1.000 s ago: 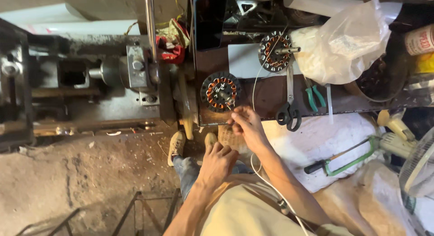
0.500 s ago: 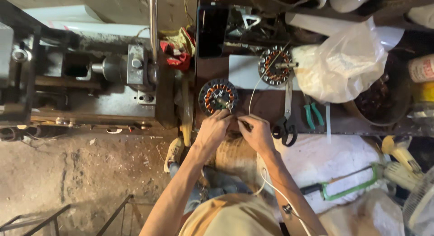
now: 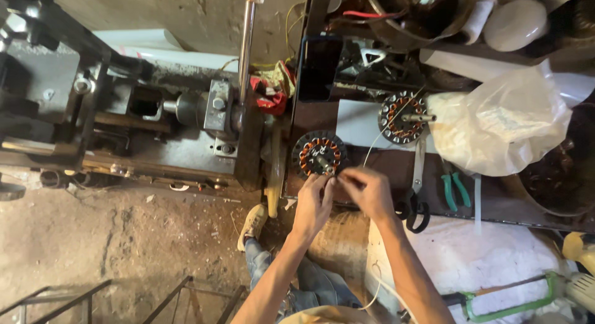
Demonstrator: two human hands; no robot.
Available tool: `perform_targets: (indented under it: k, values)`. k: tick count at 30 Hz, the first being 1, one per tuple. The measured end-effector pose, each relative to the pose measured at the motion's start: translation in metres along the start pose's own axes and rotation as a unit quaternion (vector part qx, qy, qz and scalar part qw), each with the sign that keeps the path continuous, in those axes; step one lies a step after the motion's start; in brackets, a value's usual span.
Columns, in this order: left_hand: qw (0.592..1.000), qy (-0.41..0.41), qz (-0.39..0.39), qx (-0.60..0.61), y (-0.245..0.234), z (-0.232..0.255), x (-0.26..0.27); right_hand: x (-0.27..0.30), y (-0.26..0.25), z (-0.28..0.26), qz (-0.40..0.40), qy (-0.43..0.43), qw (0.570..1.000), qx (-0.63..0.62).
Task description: The person works on a circular electrical component, likely a motor stator, using a screwdriver to adjust parts and scissors to cut a white strip. They also handle a small white rectangular object and a thin wire, placing items on a cluttered workbench.
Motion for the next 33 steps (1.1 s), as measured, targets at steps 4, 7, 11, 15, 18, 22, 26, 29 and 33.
perform_targets:
  k: [4,7,11,15,18,22,26,29,33]
  values:
    - [0.937,-0.31,-0.08,0.141,0.017,-0.045,0.008,0.006,0.006,0.006,0.036,0.067,0.997,0.025]
    - [0.998,-0.054,0.005,0.032,-0.002,-0.002,-0.001,0.008,0.008,-0.004,-0.003,0.024,0.999,0.026]
    - [1.0,-0.02,-0.006,-0.006,-0.001,-0.007,0.001,0.008,-0.002,0.004,0.021,0.011,0.999,0.024]
    - [0.984,-0.146,-0.054,0.083,0.015,-0.035,-0.002,0.03,0.014,0.026,0.066,0.117,0.991,0.011]
    - [0.998,-0.043,-0.054,0.0,0.009,-0.02,0.003,0.041,0.02,0.023,0.077,0.087,0.993,-0.025]
    - [0.991,0.085,-0.02,-0.1,-0.003,0.007,0.013,0.036,0.01,0.011,0.006,0.041,0.999,-0.003]
    - [0.994,0.056,-0.001,-0.094,-0.004,0.018,0.011,0.047,-0.036,0.023,-0.026,0.192,0.976,0.095]
    - [0.998,-0.022,0.017,-0.05,-0.006,0.013,0.009,0.069,-0.088,0.025,0.029,0.227,0.963,0.142]
    - [0.998,-0.047,0.032,-0.033,-0.006,0.007,0.008,0.092,-0.111,0.039,-0.021,0.214,0.939,0.268]
Point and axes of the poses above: each hand's wrist, its own x-axis away from the middle knuckle, its own y-axis out of the palm, z = x × y, the point moved 9 cm from there along -x, towards the middle knuckle, and after that the axes turned 12 degrees about -y, right-handed, at the moved point
